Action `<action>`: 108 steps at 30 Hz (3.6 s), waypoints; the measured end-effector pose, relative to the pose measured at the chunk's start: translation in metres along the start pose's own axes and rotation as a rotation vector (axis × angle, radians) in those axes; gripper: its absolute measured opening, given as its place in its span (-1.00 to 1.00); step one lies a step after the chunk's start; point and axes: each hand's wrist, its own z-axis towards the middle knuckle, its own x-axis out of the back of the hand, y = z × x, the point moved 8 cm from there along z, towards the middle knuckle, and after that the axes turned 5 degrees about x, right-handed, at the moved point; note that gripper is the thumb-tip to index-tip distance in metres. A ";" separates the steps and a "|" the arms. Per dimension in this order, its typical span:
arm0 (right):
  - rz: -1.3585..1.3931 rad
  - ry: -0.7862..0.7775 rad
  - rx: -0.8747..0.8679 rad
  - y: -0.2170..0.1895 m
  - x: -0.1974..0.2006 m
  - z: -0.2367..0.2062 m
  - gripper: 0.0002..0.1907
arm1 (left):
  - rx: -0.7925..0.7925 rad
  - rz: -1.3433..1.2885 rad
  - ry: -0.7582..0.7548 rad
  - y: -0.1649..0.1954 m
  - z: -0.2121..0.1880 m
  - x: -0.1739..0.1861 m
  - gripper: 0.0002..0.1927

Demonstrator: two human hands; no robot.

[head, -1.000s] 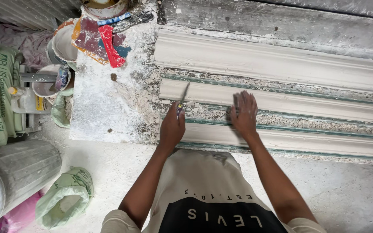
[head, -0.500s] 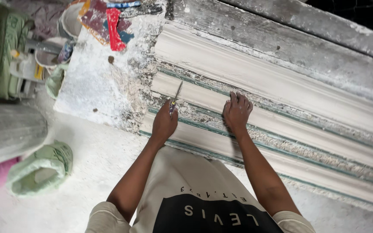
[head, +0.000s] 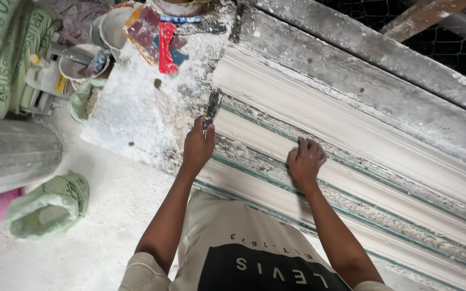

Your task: The person scrapes dried plaster residue from decorative cornice molding pieces using a small handheld scraper, working along the grooves and flutes of each piece and steadying the molding with the other hand, moving progressively along the length of the pieces.

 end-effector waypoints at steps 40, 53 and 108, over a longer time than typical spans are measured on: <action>0.041 -0.089 0.019 -0.191 -0.099 0.127 -0.40 | -0.072 0.486 -0.363 0.013 0.119 -0.016 -0.74; 0.062 -0.046 0.057 -0.192 -0.094 0.127 -0.43 | -0.160 0.501 -0.568 0.000 0.175 -0.007 -0.70; 0.046 -0.058 0.016 -0.193 -0.094 0.129 -0.39 | -0.100 0.451 -0.324 0.005 0.144 -0.035 -0.77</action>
